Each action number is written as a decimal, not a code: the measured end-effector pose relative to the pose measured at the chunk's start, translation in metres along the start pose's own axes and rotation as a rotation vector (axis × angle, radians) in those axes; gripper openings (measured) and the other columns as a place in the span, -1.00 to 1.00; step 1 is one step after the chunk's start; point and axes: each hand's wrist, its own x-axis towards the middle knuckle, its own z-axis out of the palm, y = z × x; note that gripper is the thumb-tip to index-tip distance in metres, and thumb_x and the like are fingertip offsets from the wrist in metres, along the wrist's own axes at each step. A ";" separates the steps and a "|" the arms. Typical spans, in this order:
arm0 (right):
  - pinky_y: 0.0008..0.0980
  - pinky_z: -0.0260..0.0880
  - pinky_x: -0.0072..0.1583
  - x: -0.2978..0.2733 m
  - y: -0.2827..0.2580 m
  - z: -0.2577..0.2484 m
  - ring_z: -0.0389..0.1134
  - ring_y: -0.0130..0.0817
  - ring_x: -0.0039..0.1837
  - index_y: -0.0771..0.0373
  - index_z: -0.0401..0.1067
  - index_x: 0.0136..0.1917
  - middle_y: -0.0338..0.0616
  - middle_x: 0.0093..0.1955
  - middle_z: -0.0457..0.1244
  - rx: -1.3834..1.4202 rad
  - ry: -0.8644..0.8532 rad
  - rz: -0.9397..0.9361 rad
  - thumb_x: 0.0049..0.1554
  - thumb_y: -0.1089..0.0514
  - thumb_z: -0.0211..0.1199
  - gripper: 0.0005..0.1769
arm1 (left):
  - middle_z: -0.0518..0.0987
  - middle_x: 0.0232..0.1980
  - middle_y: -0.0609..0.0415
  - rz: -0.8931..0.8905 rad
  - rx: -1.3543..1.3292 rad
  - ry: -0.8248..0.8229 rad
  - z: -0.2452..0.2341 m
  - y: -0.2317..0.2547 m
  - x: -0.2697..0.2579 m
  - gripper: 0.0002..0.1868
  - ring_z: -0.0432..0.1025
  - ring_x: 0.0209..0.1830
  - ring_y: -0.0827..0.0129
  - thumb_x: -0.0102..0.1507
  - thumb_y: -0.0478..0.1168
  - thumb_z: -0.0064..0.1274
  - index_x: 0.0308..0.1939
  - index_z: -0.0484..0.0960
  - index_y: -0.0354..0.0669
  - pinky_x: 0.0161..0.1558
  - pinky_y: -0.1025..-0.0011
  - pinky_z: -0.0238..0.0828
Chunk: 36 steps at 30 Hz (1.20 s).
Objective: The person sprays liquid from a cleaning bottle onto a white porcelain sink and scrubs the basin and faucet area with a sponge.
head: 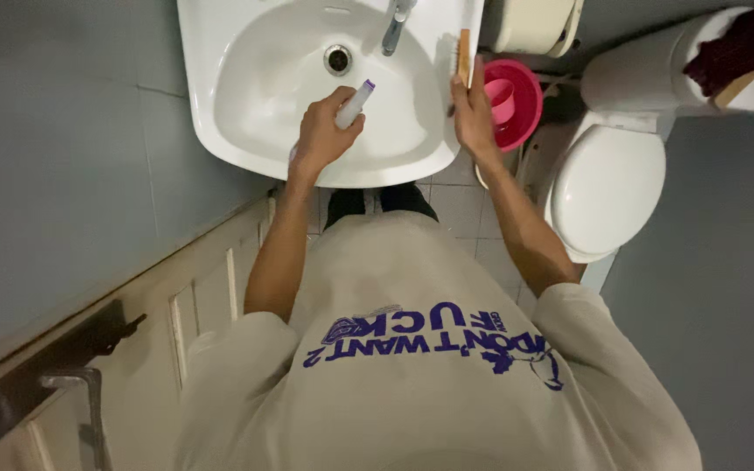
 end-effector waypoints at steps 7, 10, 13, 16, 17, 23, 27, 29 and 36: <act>-0.40 0.23 -0.16 -0.030 0.016 0.014 0.18 -0.48 -0.20 0.26 0.27 0.16 -0.21 -0.14 0.26 0.604 -0.069 0.163 0.40 -0.27 -0.13 -0.47 | 0.68 0.04 -0.12 0.053 0.090 -0.002 0.015 -0.021 0.010 -0.54 0.60 -0.11 0.02 0.16 -0.29 0.26 0.15 0.60 -0.15 -0.06 0.18 0.52; -0.40 0.24 -0.12 -0.044 0.015 0.024 0.16 -0.49 -0.18 0.15 0.24 0.13 -0.25 -0.13 0.25 0.671 -0.104 0.159 0.37 -0.24 -0.11 -0.57 | 0.67 0.04 -0.08 0.161 0.176 0.004 0.022 -0.036 0.009 -0.52 0.57 -0.09 0.01 0.10 -0.40 0.23 0.13 0.63 -0.14 -0.06 0.15 0.49; -0.36 0.27 -0.08 -0.052 0.019 0.033 0.16 -0.47 -0.13 0.17 0.28 0.15 -0.24 -0.10 0.23 0.663 -0.103 0.201 0.36 -0.19 -0.08 -0.59 | 0.69 -0.02 -0.03 0.159 0.414 -0.070 0.026 -0.048 0.009 -0.55 0.55 -0.14 -0.01 0.07 -0.48 0.19 0.04 0.69 -0.09 -0.13 0.08 0.44; -0.35 0.29 -0.04 -0.054 0.023 0.038 0.17 -0.46 -0.05 0.19 0.29 0.18 -0.26 -0.07 0.19 0.701 -0.084 0.212 0.33 -0.15 -0.08 -0.60 | 0.67 -0.08 -0.05 0.082 0.478 -0.149 0.019 -0.054 0.014 -0.59 0.54 -0.13 -0.02 0.08 -0.47 0.14 0.00 0.70 -0.08 -0.14 0.05 0.43; -0.33 0.28 -0.04 -0.054 0.023 0.041 0.17 -0.45 -0.03 0.21 0.28 0.20 -0.26 -0.06 0.17 0.756 -0.071 0.215 0.31 -0.13 -0.06 -0.60 | 0.66 -0.10 -0.07 0.087 0.475 -0.128 0.016 -0.056 0.014 -0.60 0.53 -0.13 -0.05 0.08 -0.46 0.13 -0.01 0.70 -0.08 -0.15 0.03 0.43; -0.36 0.24 -0.01 -0.066 0.017 0.047 0.14 -0.45 0.01 0.33 0.27 0.38 -0.25 0.00 0.16 0.711 -0.041 0.218 0.24 -0.13 -0.01 -0.39 | 0.65 -0.09 -0.04 0.041 0.453 -0.136 0.011 -0.056 0.013 -0.67 0.52 -0.12 -0.07 0.11 -0.43 0.11 -0.07 0.70 -0.07 -0.17 0.01 0.42; -0.38 0.27 -0.03 -0.069 0.019 0.052 0.17 -0.44 -0.03 0.34 0.26 0.41 -0.23 -0.07 0.17 0.598 -0.010 0.254 0.17 -0.14 0.01 -0.31 | 0.63 -0.12 -0.04 0.012 0.471 -0.210 0.011 -0.062 0.014 -0.67 0.53 -0.14 -0.03 0.09 -0.41 0.13 -0.07 0.68 -0.10 -0.16 0.02 0.42; -0.37 0.23 -0.01 -0.068 0.021 0.052 0.15 -0.43 -0.01 0.37 0.26 0.42 -0.24 -0.03 0.18 0.690 -0.017 0.253 0.17 -0.11 0.03 -0.32 | 0.64 -0.09 -0.03 0.056 0.448 -0.166 0.009 -0.064 0.012 -0.69 0.52 -0.10 -0.06 0.13 -0.43 0.13 -0.07 0.67 -0.08 -0.14 0.01 0.42; -0.38 0.24 0.06 -0.073 0.024 0.059 0.16 -0.44 0.05 0.35 0.31 0.38 -0.22 0.01 0.18 0.515 -0.044 0.213 0.23 -0.04 0.09 -0.43 | 0.63 0.04 -0.04 0.135 0.343 -0.138 -0.013 -0.064 0.008 -0.56 0.50 -0.02 -0.08 0.11 -0.44 0.22 0.07 0.63 -0.12 -0.05 0.05 0.43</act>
